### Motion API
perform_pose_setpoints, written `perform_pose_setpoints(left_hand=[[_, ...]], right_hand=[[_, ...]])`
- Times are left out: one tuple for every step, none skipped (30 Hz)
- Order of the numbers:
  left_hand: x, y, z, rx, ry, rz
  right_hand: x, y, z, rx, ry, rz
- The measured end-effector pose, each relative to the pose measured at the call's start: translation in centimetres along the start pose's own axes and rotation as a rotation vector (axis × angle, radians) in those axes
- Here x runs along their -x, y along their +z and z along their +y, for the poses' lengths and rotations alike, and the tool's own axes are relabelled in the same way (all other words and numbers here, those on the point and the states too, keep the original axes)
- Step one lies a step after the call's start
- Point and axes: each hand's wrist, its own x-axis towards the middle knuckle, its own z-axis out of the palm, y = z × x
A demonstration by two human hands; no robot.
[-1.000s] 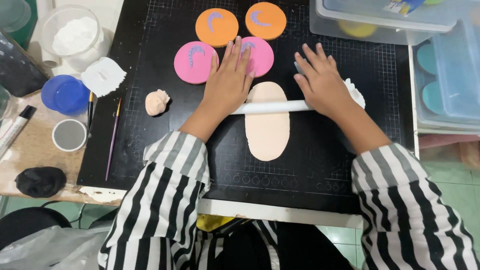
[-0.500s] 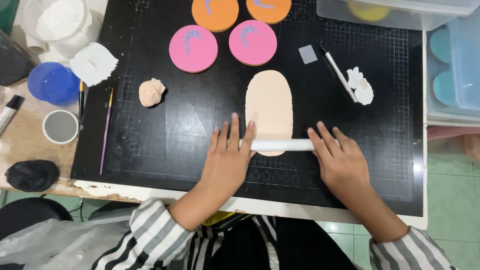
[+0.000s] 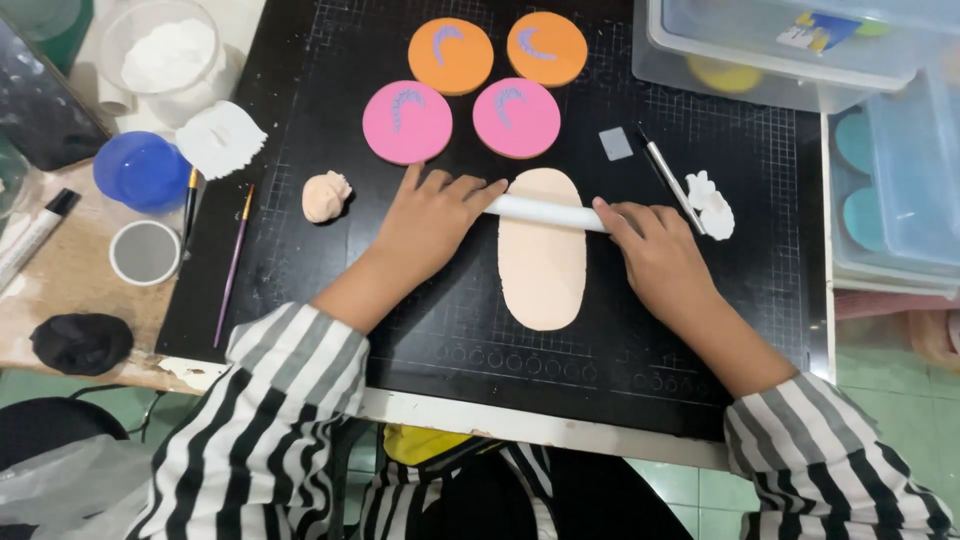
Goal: Kneading, rolling out, and shaping dough or clay on a work surface, then organizing finished pieces into storage containers.
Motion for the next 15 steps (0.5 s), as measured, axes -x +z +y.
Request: perform_pose_setpoints(left_hand=[[-0.3,0.6,-0.6,0.058,-0.021,-0.083],[-0.7,1.2,-1.2,0.117,-0.043,-0.166],[-1.2,0.4,-1.3,0.111,-0.037,-0.163],[-1.6,-0.4,-1.4,0.172,-0.063,-0.245],[-2.1,-1.0,-1.2,0.237,-0.088,-0.325],[-3.8,-1.1,-1.1,0.235,-0.080,-0.319],[-5.1,-1.1,-0.7,0.248,-0.121,-0.211],[-6.3,-1.1,-0.3,0.262,-0.162,-0.103],[-7.3,0.0,-0.3,0.264,-0.163,-0.111],[-8.2,1.1,-0.2,0.264,-0.229,-0.106],[-9.6,2.2,-0.3,0.261,-0.291,-0.093],[-9.1,2.3,-0.3,0.261,-0.289,-0.092],[-8.7,2.5,-0.2,0.283,-0.280,-0.155],[-8.3,2.8,-0.2,0.305,-0.271,-0.217],[-7.7,2.0,0.2,0.313,-0.273,-0.224]], right_hand=[[-0.2,1.0,0.2,-0.013,0.023,-0.076],[-0.4,1.9,0.5,-0.027,0.046,-0.152],[-1.2,0.7,0.4,-0.025,0.050,-0.144],[-2.1,-0.5,0.3,-0.112,0.105,-0.223],[-2.8,-1.8,0.4,-0.195,0.161,-0.304],[-3.9,-0.7,1.5,-0.191,0.167,-0.297],[-4.6,0.5,2.3,-0.185,0.156,-0.159],[-5.2,1.6,3.1,-0.178,0.146,-0.021],[-6.0,2.2,3.1,-0.183,0.148,-0.027],[-6.9,2.8,3.0,-0.165,0.172,0.018],[-8.0,3.3,3.3,-0.141,0.195,0.069],[-8.2,2.9,2.5,-0.141,0.197,0.070],[-8.2,2.4,1.7,-0.190,0.285,-0.128],[-8.3,2.0,1.1,-0.239,0.373,-0.326],[-7.3,1.5,0.4,-0.239,0.374,-0.337]])
